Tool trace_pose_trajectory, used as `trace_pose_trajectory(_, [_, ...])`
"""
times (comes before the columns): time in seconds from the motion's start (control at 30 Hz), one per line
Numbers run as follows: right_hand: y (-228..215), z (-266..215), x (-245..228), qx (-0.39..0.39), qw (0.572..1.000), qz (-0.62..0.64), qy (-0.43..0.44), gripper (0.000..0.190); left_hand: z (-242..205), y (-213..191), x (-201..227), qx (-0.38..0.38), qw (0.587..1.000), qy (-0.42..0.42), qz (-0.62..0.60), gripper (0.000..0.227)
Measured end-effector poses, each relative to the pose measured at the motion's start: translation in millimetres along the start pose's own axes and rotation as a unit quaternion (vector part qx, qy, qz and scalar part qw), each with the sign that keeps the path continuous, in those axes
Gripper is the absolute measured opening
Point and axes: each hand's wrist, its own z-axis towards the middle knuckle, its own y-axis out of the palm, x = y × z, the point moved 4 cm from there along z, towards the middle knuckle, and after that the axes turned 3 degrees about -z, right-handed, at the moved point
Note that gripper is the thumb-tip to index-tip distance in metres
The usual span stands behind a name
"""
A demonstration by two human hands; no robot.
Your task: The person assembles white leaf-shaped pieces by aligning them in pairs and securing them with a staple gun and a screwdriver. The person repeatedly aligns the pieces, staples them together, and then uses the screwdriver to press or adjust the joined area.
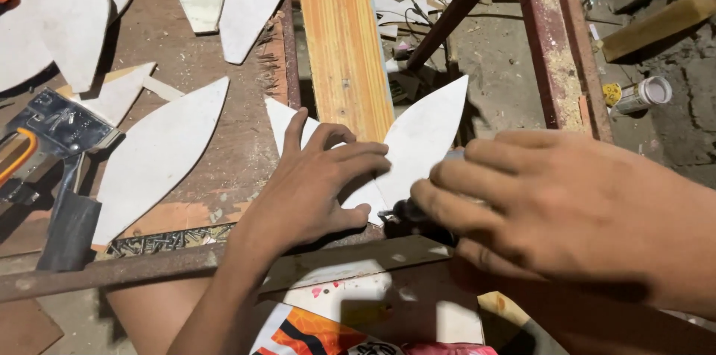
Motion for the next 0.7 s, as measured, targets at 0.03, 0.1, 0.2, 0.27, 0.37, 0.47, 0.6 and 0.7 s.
trace_pose_trajectory(0.03, [2.6,-1.1,-0.3,0.000,1.000,0.001,0.001,0.045,0.7,1.0,-0.9,-0.001,1.000,0.001,-0.001,0.054])
trace_pose_trajectory(0.1, [8.5,-3.2,-1.7,-0.018,0.998,-0.054,0.000,0.020,0.7,1.2,-0.9,0.007,0.999,0.007,0.031,0.051])
trace_pose_trajectory(0.2, [42.3,-9.8,0.9,-0.223,0.934,0.069,0.269,0.054,2.6,0.7,2.2,0.007,0.998,0.005,0.055,0.050])
trace_pose_trajectory(0.27, [29.7,-0.8,5.4,-0.290,0.903,0.092,0.303,0.063,4.4,-0.1,3.3,0.005,0.998,0.005,0.056,0.049])
trace_pose_trajectory(0.37, [27.1,1.1,5.2,-0.320,0.893,0.116,0.293,0.055,3.7,1.3,3.7,-0.004,0.998,-0.004,0.057,0.049])
trace_pose_trajectory(0.47, [13.2,-1.0,-2.9,-0.229,0.942,0.125,0.210,0.038,0.8,2.2,4.0,0.001,0.998,-0.003,0.061,0.046])
trace_pose_trajectory(0.6, [8.7,-9.3,-10.7,-0.060,0.997,0.015,0.044,0.047,1.2,0.7,3.9,0.010,0.997,-0.004,0.071,0.041])
trace_pose_trajectory(0.7, [38.1,-4.5,-0.5,-0.127,0.955,0.049,0.262,0.059,2.3,0.4,5.0,0.006,0.996,-0.005,0.086,0.042])
